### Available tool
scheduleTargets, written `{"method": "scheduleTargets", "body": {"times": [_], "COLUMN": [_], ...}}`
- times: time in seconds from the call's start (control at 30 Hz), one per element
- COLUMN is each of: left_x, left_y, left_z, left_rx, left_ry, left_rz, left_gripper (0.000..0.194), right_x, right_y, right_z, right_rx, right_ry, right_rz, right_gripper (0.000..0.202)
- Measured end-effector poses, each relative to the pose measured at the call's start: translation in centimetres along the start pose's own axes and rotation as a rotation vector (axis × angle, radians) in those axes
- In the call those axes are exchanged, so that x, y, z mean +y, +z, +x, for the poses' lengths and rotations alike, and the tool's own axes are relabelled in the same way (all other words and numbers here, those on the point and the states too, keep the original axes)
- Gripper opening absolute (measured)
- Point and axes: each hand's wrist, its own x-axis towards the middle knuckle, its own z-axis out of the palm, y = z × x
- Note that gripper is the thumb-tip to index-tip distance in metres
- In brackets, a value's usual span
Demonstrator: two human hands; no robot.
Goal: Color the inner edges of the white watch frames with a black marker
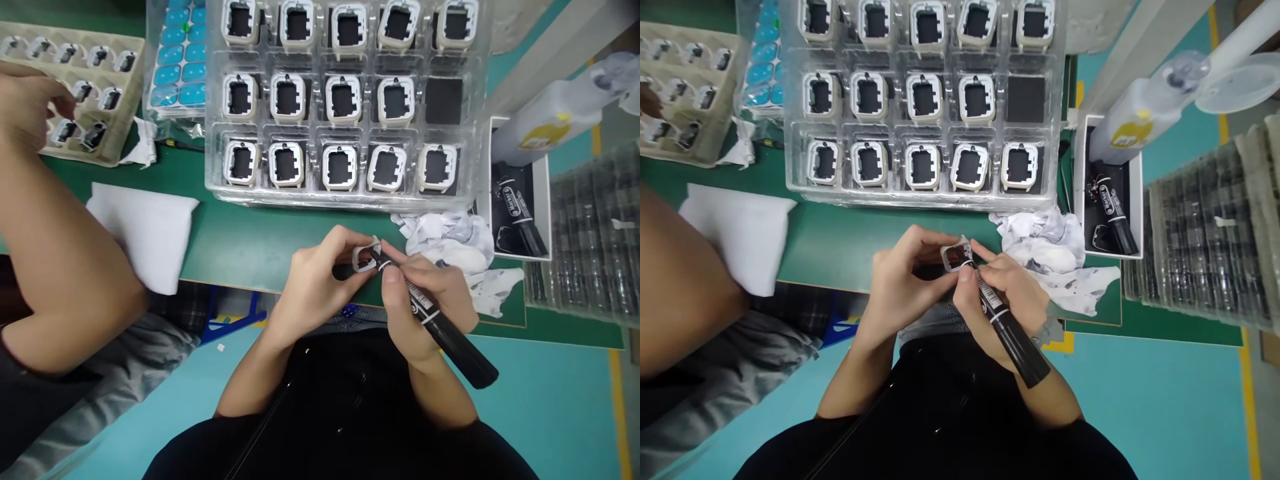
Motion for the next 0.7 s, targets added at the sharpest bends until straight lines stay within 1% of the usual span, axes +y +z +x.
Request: {"method": "scheduleTargets", "body": {"times": [0.17,0.5,0.7], "left_x": [-0.15,-0.28,-0.38], "left_y": [-0.01,-0.12,-0.15], "left_z": [-0.01,0.07,0.13], "left_rx": [0.004,-0.004,-0.007], "left_ry": [0.013,0.042,0.097], "left_rz": [0.004,0.001,0.016], "left_gripper": [0.032,0.031,0.032], "right_x": [0.05,0.07,0.16], "right_y": [0.11,0.12,0.08], "right_z": [-0.16,-0.17,-0.26], "right_rx": [0.017,0.018,0.028], "right_ry": [0.014,0.035,0.023], "right_rz": [-0.035,-0.008,-0.044], "right_gripper": [0.016,0.017,0.018]}}
